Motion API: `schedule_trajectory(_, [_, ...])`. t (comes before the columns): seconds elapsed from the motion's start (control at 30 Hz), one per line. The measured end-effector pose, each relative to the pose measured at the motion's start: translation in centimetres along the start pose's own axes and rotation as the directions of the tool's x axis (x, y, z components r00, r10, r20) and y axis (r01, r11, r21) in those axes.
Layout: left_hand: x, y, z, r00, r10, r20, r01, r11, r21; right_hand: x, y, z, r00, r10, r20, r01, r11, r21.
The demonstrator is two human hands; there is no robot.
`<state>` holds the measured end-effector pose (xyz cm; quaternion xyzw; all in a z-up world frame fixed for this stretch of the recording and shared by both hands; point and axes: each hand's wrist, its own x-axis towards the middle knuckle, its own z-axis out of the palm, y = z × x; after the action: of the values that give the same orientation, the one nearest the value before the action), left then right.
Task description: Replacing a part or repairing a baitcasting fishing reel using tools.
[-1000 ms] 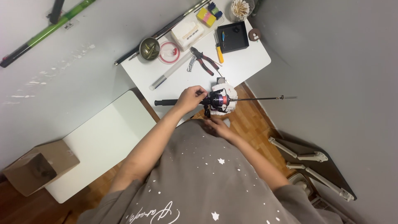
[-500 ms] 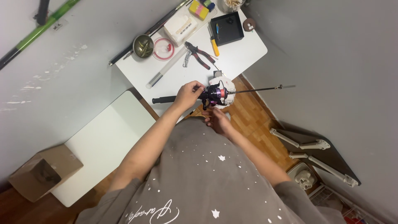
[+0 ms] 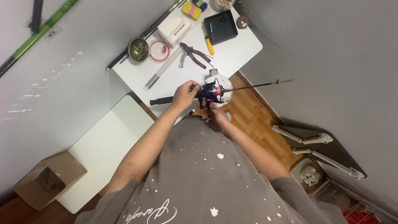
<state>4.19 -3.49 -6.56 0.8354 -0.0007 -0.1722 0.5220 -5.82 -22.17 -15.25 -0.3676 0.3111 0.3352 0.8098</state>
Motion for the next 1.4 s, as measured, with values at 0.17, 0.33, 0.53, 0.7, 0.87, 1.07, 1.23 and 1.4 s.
schedule_trajectory(0.17, [-0.1,0.9,-0.2,0.999,-0.043,0.003,0.043,0.999,0.005,0.8,2.9,-5.2,0.993,-0.053,0.104,0.061,0.996,-0.068])
schedule_trajectory(0.33, [-0.2,0.7,-0.1,1.000,-0.018,0.000,0.018,1.000,-0.009,-1.6,3.9,-6.1,0.965,-0.037,0.258,0.109,0.957,-0.270])
schedule_trajectory(0.53, [-0.3,1.3,-0.3,0.998,-0.061,-0.001,0.061,0.998,-0.003,-1.4,4.6,-7.1,0.920,-0.069,0.386,0.242,0.875,-0.420])
schedule_trajectory(0.7, [-0.3,1.6,-0.4,0.999,-0.052,-0.007,0.052,0.999,0.006,-1.1,4.7,-7.4,0.928,-0.134,0.349,0.291,0.843,-0.452])
schedule_trajectory(0.87, [-0.5,1.8,-0.4,0.997,-0.075,-0.001,0.075,0.997,-0.001,-2.4,3.5,-6.2,0.918,-0.187,0.350,0.331,0.847,-0.415])
schedule_trajectory(1.07, [-0.5,1.8,-0.4,0.998,-0.065,0.000,0.065,0.998,-0.006,-3.2,1.9,-5.1,0.904,-0.186,0.384,0.363,0.810,-0.461])
schedule_trajectory(1.23, [-0.8,1.8,-0.3,0.999,-0.049,-0.001,0.049,0.998,-0.032,-3.4,1.8,-4.2,0.910,-0.128,0.395,0.316,0.831,-0.458])
schedule_trajectory(1.4, [-1.0,2.0,-0.4,0.998,-0.065,0.003,0.065,0.997,-0.042,-3.4,1.6,-4.3,0.914,-0.116,0.389,0.321,0.792,-0.519])
